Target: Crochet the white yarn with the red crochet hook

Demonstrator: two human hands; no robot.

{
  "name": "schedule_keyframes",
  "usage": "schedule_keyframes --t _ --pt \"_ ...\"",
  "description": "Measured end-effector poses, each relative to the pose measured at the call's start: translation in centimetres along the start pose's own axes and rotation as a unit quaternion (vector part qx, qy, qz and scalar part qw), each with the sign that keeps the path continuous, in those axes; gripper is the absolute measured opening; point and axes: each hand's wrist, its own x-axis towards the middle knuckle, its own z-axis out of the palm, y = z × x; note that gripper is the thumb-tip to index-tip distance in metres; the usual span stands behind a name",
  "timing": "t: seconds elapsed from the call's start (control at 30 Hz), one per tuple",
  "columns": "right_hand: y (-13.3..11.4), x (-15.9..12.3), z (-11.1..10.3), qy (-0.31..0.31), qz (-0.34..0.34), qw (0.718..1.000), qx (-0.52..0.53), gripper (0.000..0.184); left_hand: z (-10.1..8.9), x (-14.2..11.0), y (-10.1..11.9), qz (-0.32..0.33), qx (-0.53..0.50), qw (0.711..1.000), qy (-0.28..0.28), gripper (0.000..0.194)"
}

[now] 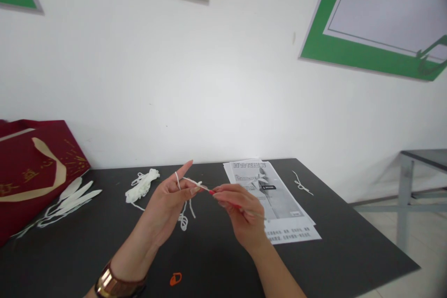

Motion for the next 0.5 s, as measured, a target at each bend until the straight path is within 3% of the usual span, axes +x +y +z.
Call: schedule_keyframes --t 0.1,0.17,0.33,0.5 --pt "0.4 -0.9 0.0 -0.061 -0.116 0.983 -0.128 0.048 0.0 -0.1 0.2 0.002 -0.007 1.0 -0.005 0.081" --pt "0.7 -1.3 0.1 -0.069 -0.154 0.971 -0.17 0.055 0.2 -0.2 0.3 0.023 0.021 0.999 0.004 0.084" --pt "0.4 -1.3 0.6 -0.031 -0.126 0.979 -0.159 0.054 0.5 -0.3 -0.1 0.09 0.14 0.985 0.047 0.089" --pt "-0.4 -1.0 0.4 -0.013 -0.096 0.988 -0.116 0.04 0.4 -0.2 -0.1 0.089 0.179 0.979 0.048 0.088"
